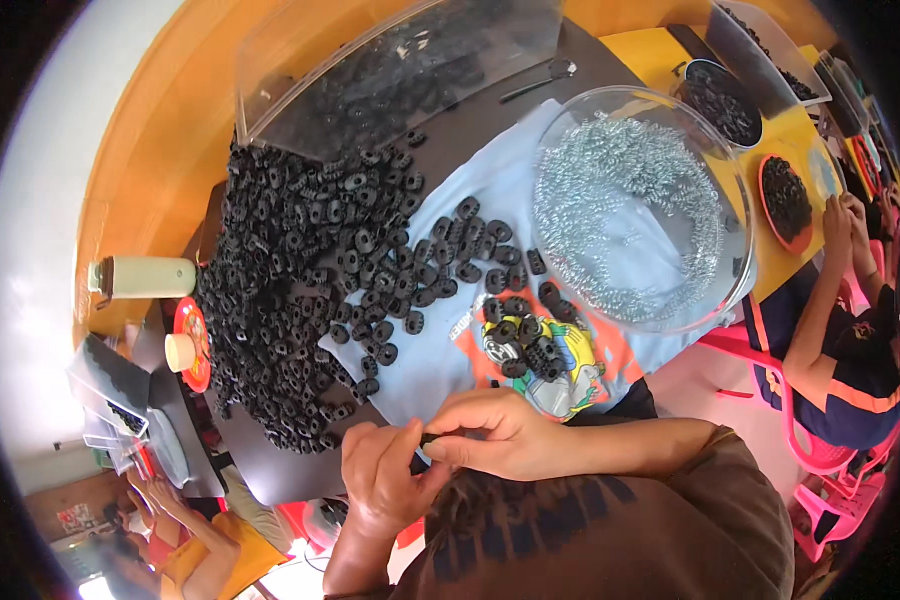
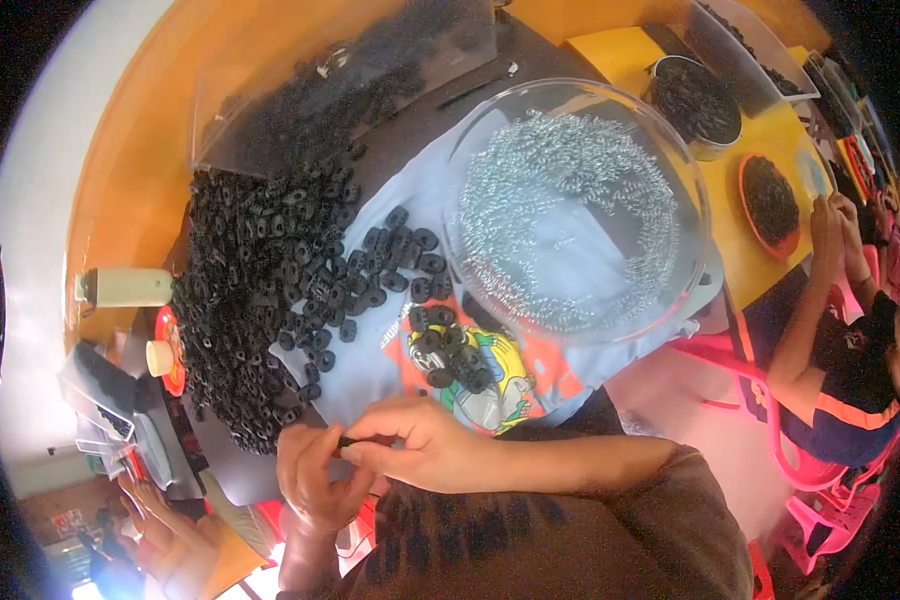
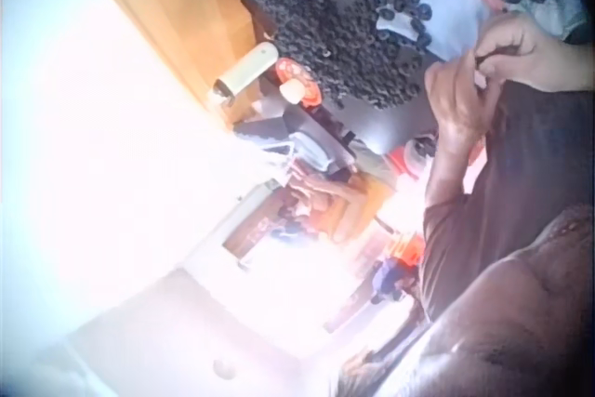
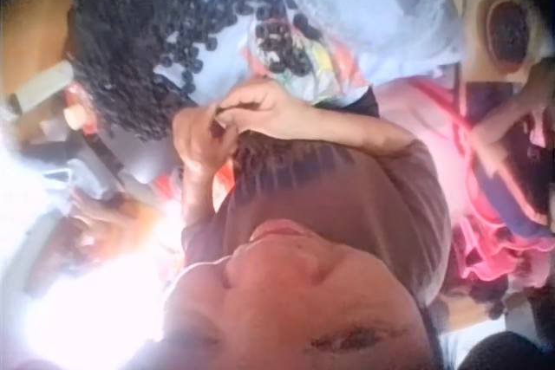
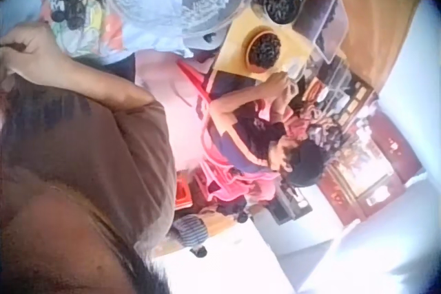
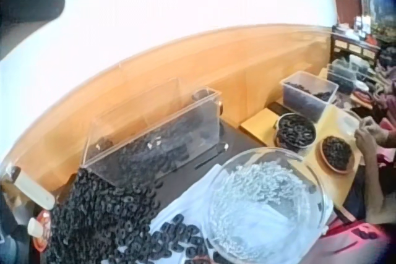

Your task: The person assembles plastic cord locks by taking springs from a glass bowl and inserting them with plastic inner parts into outer plastic housings by hand.

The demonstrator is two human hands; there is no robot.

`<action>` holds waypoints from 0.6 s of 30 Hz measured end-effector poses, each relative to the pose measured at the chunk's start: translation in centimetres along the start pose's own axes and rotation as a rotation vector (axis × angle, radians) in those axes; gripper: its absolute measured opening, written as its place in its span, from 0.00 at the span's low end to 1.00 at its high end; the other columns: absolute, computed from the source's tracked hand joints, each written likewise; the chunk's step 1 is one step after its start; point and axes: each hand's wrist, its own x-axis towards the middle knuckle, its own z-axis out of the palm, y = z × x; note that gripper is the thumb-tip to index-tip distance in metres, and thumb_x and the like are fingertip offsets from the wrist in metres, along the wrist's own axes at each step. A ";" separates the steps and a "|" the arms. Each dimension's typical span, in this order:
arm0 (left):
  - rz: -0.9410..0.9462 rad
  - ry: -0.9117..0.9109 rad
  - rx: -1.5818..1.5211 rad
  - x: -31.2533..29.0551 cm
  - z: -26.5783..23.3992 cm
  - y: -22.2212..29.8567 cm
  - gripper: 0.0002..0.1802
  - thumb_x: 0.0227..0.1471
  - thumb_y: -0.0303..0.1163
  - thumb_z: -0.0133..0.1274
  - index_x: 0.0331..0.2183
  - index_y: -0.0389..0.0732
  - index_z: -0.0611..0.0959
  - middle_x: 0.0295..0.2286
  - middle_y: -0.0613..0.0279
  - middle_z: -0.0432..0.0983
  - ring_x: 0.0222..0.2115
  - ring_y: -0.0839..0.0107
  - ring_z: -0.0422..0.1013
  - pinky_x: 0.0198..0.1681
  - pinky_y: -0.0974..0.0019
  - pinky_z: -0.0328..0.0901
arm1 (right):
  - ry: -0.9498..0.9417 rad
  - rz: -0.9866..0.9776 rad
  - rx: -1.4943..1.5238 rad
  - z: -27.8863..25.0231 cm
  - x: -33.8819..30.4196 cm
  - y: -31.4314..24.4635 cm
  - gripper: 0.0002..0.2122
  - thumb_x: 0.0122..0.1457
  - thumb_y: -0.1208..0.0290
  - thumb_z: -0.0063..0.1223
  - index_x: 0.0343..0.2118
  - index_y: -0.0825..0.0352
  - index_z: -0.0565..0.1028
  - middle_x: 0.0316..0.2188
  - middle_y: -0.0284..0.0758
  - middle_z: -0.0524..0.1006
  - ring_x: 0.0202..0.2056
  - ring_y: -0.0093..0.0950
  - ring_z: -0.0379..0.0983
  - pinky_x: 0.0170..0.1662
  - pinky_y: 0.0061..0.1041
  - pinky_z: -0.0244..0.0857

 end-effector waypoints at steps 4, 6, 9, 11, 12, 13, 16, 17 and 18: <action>0.014 -0.068 0.078 2.2 -1.4 -0.1 0.23 0.32 0.31 0.65 0.34 0.39 0.76 0.23 0.65 0.71 0.22 0.67 0.67 0.28 0.63 0.62 | 0.056 -0.135 -0.058 0.1 0.3 0.1 0.09 0.59 0.71 0.49 0.36 0.72 0.74 0.27 0.34 0.73 0.29 0.22 0.70 0.31 0.22 0.63; -0.063 -0.063 0.091 4.0 -2.6 -0.4 0.23 0.29 0.29 0.66 0.33 0.39 0.77 0.23 0.64 0.72 0.21 0.67 0.67 0.29 0.64 0.62 | 0.101 -0.090 0.009 0.2 0.2 0.0 0.11 0.60 0.68 0.47 0.37 0.72 0.73 0.27 0.35 0.74 0.30 0.24 0.71 0.33 0.24 0.63; -0.076 0.165 0.138 9.2 -4.0 -2.3 0.22 0.27 0.23 0.62 0.33 0.38 0.78 0.24 0.60 0.72 0.21 0.69 0.67 0.28 0.67 0.62 | 0.068 -0.130 -0.046 0.1 0.2 0.1 0.10 0.60 0.69 0.47 0.37 0.71 0.74 0.28 0.36 0.74 0.30 0.27 0.71 0.33 0.24 0.63; -0.267 0.320 -0.073 14.1 -4.1 -4.0 0.18 0.36 0.22 0.59 0.36 0.37 0.78 0.26 0.67 0.72 0.24 0.79 0.66 0.30 0.73 0.63 | 0.048 -0.191 -0.121 0.0 0.2 0.1 0.10 0.59 0.69 0.48 0.37 0.71 0.74 0.28 0.37 0.74 0.30 0.28 0.71 0.33 0.24 0.64; -0.417 0.316 -0.227 16.7 -4.4 -4.8 0.15 0.43 0.27 0.59 0.37 0.36 0.78 0.27 0.69 0.72 0.26 0.82 0.65 0.31 0.76 0.61 | 0.030 -0.181 -0.129 -0.1 0.2 0.1 0.10 0.59 0.69 0.48 0.37 0.71 0.74 0.28 0.37 0.74 0.30 0.28 0.71 0.32 0.24 0.64; -0.252 0.332 -0.243 19.6 -4.4 -5.8 0.18 0.45 0.32 0.58 0.39 0.35 0.77 0.26 0.68 0.72 0.26 0.81 0.65 0.32 0.77 0.61 | 0.017 -0.186 -0.147 -0.1 0.1 0.1 0.09 0.58 0.70 0.49 0.37 0.71 0.74 0.29 0.37 0.74 0.30 0.28 0.71 0.32 0.25 0.64; -0.245 0.194 -0.153 24.5 -4.5 -7.3 0.20 0.46 0.33 0.58 0.41 0.34 0.76 0.27 0.67 0.72 0.27 0.79 0.66 0.34 0.75 0.62 | 0.013 -0.208 -0.195 0.0 0.0 0.2 0.09 0.58 0.71 0.49 0.36 0.71 0.74 0.29 0.37 0.74 0.31 0.29 0.72 0.32 0.26 0.64; -0.188 0.194 -0.146 24.8 -4.0 -7.5 0.24 0.48 0.34 0.56 0.46 0.34 0.73 0.35 0.62 0.72 0.32 0.77 0.67 0.38 0.73 0.63 | 0.008 -0.185 -0.183 0.0 0.0 0.2 0.09 0.58 0.71 0.49 0.36 0.71 0.74 0.29 0.37 0.74 0.31 0.29 0.72 0.32 0.26 0.64; -0.129 0.189 -0.140 24.7 -3.5 -7.5 0.28 0.50 0.35 0.55 0.51 0.34 0.70 0.42 0.57 0.71 0.37 0.74 0.68 0.41 0.72 0.63 | -0.026 -0.181 -0.213 -0.1 0.0 0.1 0.08 0.57 0.75 0.49 0.37 0.72 0.74 0.30 0.37 0.75 0.31 0.28 0.72 0.34 0.25 0.64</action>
